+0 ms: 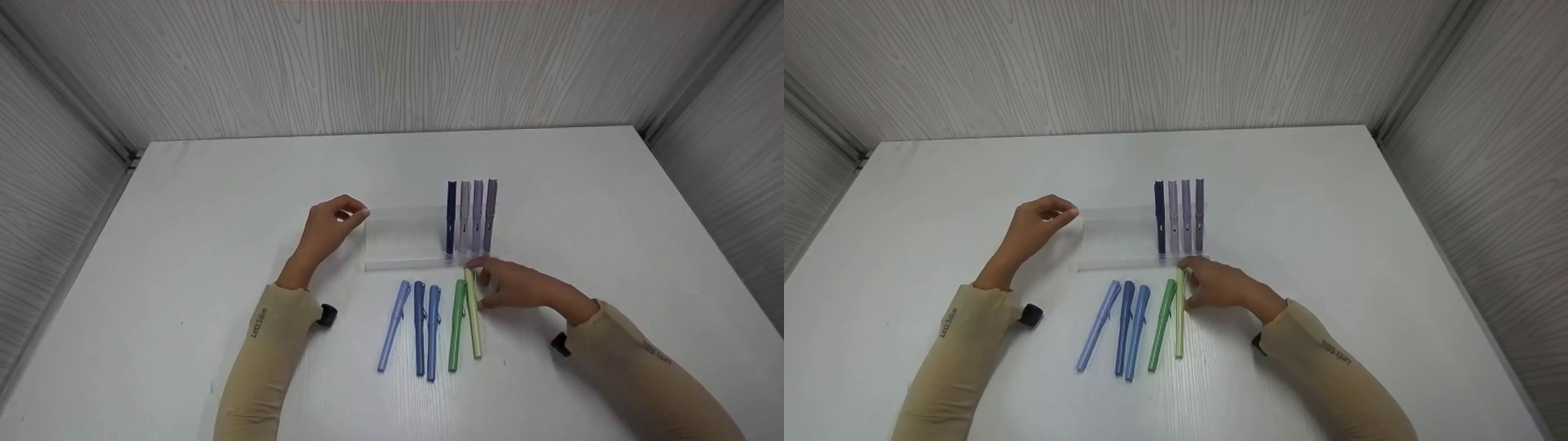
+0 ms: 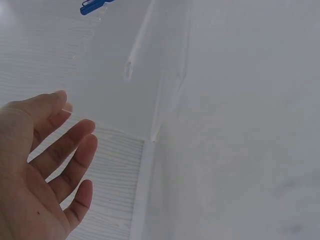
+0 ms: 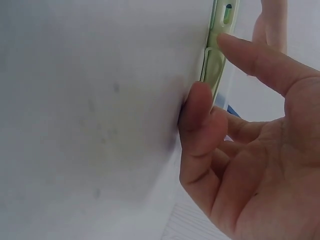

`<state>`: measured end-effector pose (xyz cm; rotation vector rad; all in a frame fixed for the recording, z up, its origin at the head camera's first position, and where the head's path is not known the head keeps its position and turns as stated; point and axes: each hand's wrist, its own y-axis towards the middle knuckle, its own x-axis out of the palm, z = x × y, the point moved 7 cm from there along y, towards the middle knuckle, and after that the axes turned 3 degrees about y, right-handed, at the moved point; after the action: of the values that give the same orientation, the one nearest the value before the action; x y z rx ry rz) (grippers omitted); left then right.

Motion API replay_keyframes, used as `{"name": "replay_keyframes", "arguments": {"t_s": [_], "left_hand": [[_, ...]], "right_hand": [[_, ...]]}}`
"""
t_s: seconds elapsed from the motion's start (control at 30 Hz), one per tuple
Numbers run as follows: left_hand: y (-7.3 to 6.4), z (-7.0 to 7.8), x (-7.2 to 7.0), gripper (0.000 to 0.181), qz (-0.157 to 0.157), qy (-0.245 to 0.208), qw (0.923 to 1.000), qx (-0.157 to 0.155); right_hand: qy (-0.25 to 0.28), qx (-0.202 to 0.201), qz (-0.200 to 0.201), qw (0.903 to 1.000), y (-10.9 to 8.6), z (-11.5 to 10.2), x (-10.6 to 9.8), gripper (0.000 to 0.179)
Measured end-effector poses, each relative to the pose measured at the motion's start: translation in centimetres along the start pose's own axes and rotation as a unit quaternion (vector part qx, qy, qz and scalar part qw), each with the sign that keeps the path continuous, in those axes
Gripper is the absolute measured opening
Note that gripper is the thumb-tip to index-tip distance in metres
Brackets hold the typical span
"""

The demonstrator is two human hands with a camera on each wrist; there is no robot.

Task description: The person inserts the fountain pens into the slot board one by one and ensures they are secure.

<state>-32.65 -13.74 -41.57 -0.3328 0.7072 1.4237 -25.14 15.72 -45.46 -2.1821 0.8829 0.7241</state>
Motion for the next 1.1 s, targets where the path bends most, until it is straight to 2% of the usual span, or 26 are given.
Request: {"name": "replay_keyframes", "arguments": {"t_s": [0.2,0.37,0.7,0.97,1.1], "left_hand": [[-0.1,0.3,0.0,0.024,0.004,-0.004,0.9998,0.02],[-0.1,0.3,-0.1,0.024,0.003,-0.006,0.9997,0.023],[-0.2,-0.3,-0.5,0.025,0.003,-0.007,0.9999,0.01],[-0.4,-0.6,-0.7,0.027,-0.001,-0.006,0.9999,0.008],[-0.3,-0.7,-0.8,0.026,0.006,0.0,0.9999,0.009]], "right_hand": [[-0.001,0.007,0.004,1.0,0.1,0.2,0.1,0.07],[-0.013,0.007,0.001,0.9999,0.0,0.0,0.2,0.068],[-0.013,-0.036,0.012,0.9992,-0.2,-0.7,0.1,0.06],[0.045,-0.037,0.005,0.9983,-0.2,-0.8,0.0,0.065],[0.084,-0.053,-0.001,0.995,-0.2,-0.9,-0.1,0.064]]}}
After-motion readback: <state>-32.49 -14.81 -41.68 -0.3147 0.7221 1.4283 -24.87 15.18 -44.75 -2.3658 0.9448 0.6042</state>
